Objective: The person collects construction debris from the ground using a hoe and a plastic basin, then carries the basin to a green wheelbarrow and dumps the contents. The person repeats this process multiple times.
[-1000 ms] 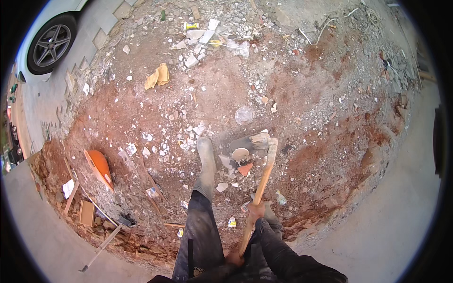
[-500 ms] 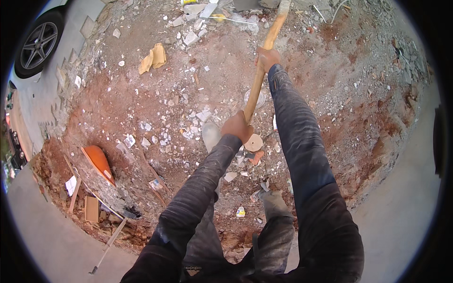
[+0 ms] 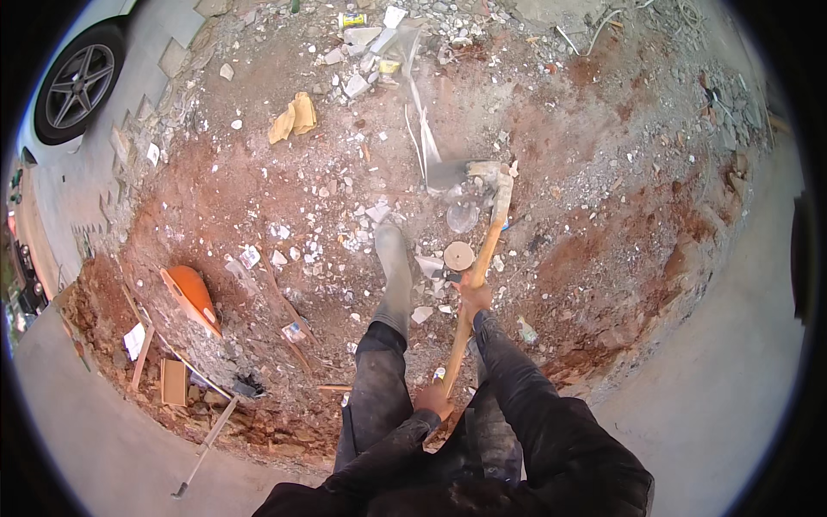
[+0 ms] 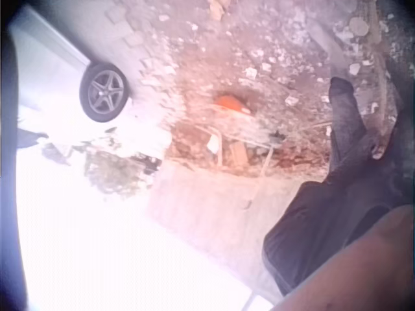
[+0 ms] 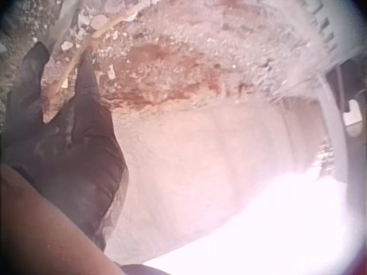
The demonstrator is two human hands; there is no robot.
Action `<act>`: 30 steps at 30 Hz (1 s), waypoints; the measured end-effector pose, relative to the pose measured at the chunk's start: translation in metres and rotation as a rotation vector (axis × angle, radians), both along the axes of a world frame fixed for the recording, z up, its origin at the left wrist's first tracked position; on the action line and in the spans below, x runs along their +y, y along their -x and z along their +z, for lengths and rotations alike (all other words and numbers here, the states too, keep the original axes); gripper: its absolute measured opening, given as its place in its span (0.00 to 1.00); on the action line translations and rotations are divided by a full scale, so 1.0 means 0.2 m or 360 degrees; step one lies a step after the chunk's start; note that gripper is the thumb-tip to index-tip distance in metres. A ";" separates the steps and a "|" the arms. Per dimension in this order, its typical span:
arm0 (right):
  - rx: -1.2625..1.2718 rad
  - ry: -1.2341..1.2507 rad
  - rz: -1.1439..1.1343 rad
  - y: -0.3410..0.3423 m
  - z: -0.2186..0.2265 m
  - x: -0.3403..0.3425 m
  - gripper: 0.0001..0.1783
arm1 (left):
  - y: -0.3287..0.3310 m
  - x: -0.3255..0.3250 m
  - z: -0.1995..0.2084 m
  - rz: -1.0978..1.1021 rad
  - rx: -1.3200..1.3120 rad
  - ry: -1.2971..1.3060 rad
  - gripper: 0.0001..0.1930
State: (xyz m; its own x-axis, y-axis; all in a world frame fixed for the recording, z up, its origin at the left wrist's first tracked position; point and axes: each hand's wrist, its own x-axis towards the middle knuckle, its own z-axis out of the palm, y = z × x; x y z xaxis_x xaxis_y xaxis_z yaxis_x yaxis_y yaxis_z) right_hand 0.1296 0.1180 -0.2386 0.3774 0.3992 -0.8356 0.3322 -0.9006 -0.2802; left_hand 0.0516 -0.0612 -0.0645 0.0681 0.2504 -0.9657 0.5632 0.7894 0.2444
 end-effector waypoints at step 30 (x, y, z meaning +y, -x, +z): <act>0.0234 -0.0234 0.0760 0.74 -0.30 0.92 0.20 | 0.37 0.79 -0.32 0.0670 0.0232 -0.0476 0.18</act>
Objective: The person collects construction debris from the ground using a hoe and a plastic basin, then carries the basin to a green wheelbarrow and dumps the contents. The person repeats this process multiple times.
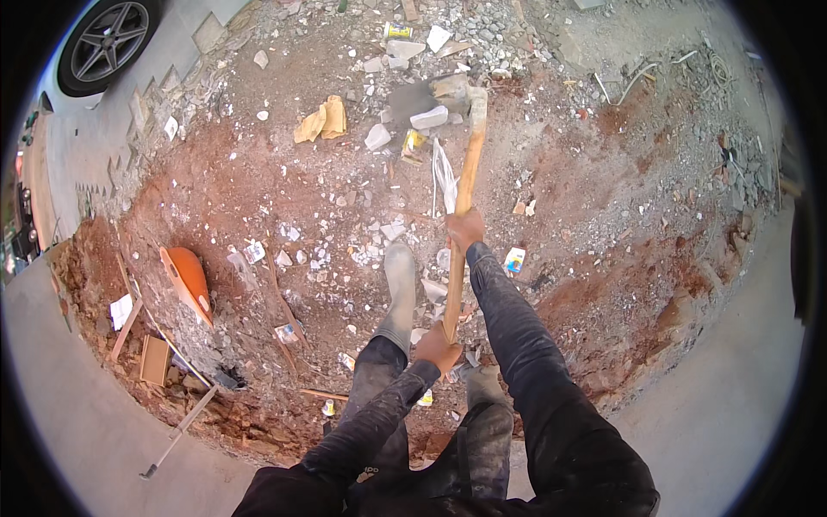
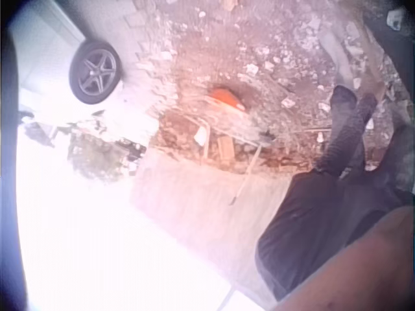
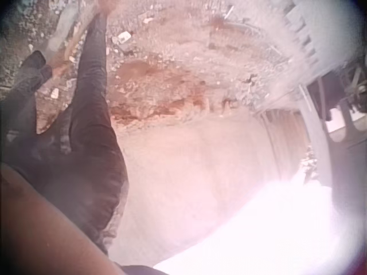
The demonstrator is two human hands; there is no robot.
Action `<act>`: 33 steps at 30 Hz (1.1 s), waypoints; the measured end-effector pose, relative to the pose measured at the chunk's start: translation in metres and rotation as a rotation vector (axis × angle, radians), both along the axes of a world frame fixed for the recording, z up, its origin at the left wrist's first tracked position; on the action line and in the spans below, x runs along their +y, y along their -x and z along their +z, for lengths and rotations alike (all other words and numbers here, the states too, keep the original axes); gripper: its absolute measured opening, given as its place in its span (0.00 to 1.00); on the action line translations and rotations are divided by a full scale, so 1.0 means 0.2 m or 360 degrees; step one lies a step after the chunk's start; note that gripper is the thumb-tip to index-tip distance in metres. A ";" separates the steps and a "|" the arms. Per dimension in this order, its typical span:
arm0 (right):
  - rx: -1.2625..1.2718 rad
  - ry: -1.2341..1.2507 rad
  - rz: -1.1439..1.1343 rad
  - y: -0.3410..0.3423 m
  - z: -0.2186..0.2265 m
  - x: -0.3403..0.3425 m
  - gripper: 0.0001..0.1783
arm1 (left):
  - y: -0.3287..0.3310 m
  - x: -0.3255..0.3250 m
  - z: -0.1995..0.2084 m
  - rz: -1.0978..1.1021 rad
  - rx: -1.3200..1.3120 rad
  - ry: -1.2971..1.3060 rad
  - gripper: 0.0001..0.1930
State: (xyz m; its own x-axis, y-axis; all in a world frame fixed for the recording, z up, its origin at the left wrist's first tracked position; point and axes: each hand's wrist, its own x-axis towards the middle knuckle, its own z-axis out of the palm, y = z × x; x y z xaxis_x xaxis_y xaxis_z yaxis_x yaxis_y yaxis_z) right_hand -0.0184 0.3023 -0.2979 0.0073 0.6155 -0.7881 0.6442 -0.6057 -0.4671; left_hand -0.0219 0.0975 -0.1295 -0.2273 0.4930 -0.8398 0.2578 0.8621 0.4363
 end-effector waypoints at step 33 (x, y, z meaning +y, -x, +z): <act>0.0534 0.0109 -0.0172 0.92 -0.35 0.65 0.08 | 1.04 0.66 -0.33 -0.0137 0.0041 0.0016 0.18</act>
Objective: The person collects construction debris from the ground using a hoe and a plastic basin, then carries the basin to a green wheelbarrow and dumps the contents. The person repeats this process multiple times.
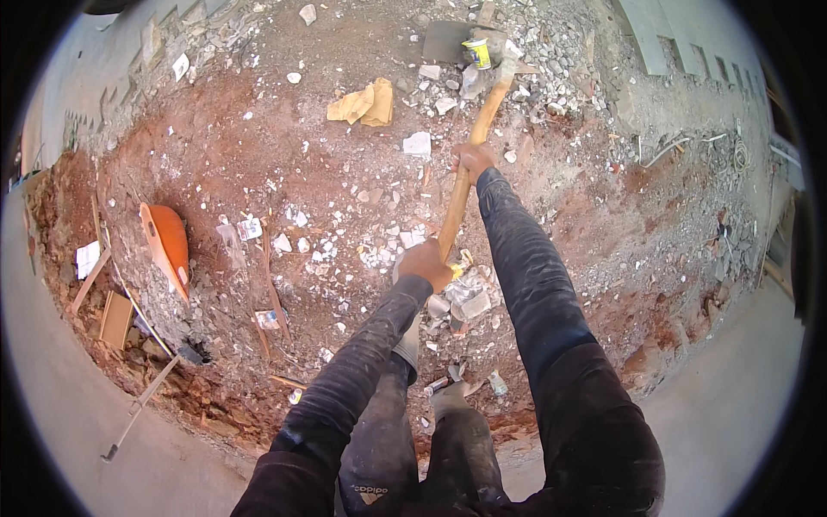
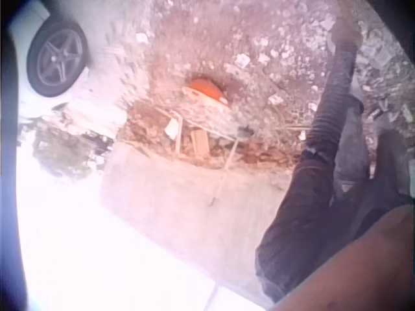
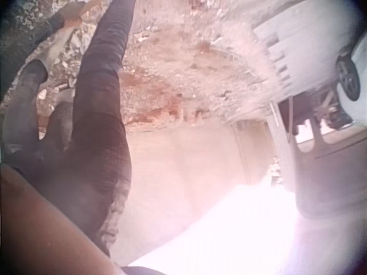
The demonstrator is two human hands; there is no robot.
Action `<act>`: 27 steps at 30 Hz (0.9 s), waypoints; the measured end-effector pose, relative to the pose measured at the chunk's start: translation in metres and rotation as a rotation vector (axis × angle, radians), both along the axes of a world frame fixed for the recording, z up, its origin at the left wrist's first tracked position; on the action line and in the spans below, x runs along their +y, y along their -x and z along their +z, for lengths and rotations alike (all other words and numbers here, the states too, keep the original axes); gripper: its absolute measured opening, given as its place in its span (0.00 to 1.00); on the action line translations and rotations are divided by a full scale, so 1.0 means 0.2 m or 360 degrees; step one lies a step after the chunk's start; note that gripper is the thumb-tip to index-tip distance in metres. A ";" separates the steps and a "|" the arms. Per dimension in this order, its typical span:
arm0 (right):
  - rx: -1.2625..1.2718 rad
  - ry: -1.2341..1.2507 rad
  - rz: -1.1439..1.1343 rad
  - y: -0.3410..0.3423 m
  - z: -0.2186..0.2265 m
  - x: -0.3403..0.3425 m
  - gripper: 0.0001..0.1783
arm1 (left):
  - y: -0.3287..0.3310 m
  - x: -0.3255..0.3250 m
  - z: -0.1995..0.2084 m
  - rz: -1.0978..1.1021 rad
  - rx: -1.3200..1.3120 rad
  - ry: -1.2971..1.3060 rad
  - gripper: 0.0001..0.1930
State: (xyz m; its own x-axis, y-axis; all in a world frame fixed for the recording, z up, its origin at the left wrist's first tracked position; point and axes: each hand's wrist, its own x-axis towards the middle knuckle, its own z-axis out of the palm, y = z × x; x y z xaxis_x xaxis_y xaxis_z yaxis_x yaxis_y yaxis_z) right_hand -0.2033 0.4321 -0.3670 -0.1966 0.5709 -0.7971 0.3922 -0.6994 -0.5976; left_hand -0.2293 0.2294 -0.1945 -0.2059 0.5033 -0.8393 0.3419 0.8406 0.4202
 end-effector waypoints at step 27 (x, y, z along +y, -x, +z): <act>0.0056 -0.0124 0.0436 -0.18 0.62 -0.67 0.15 | -0.68 -0.65 0.41 0.0599 0.0092 0.0203 0.22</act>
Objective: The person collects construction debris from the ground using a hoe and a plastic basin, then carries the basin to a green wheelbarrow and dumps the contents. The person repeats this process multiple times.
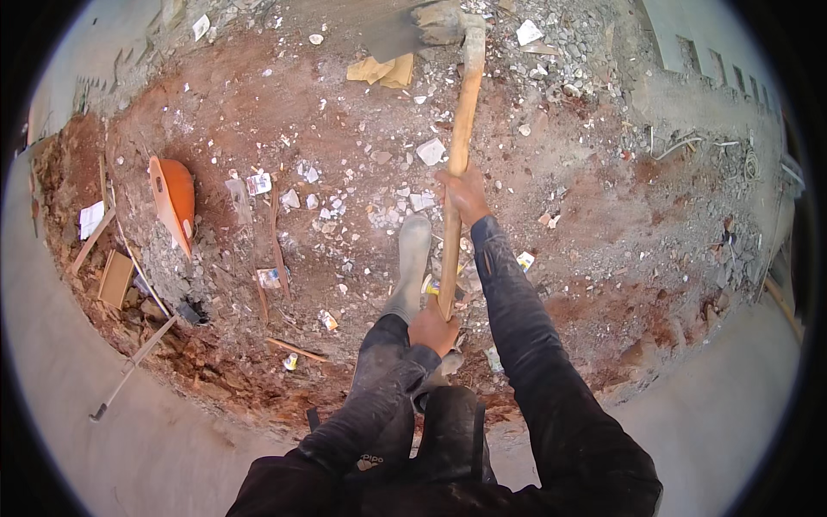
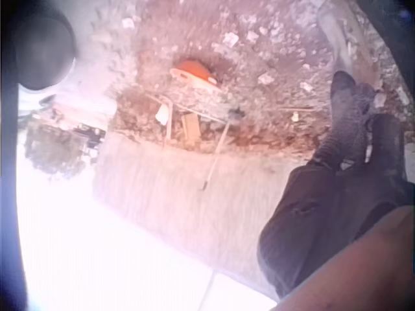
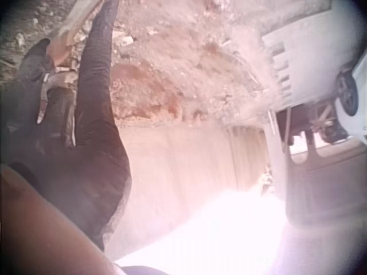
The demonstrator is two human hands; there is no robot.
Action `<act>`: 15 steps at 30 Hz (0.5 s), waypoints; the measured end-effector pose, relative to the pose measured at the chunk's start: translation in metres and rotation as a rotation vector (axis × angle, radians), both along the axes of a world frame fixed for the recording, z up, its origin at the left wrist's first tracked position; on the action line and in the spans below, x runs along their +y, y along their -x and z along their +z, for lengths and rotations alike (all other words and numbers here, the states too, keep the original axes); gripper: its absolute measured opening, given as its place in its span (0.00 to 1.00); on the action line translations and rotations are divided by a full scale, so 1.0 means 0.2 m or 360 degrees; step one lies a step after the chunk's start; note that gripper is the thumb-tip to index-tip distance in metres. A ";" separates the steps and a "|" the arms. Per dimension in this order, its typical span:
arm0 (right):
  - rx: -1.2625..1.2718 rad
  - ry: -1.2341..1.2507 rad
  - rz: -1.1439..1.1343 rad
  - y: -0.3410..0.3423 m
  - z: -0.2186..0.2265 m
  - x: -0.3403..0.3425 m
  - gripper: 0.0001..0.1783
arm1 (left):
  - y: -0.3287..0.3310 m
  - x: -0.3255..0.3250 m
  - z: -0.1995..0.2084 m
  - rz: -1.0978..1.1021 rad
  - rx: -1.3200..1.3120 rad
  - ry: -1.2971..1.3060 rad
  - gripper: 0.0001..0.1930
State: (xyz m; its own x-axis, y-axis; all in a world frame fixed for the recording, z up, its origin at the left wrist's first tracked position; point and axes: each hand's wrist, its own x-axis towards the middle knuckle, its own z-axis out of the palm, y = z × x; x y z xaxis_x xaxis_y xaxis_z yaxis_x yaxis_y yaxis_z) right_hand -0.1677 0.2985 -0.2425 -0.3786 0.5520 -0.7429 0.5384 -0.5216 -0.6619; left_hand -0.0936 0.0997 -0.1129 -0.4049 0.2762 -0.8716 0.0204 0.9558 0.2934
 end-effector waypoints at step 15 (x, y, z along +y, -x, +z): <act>-0.0837 -0.0526 0.0374 -0.76 -0.24 -0.53 0.16 | -0.62 -0.43 0.06 0.0427 -0.0772 0.0041 0.19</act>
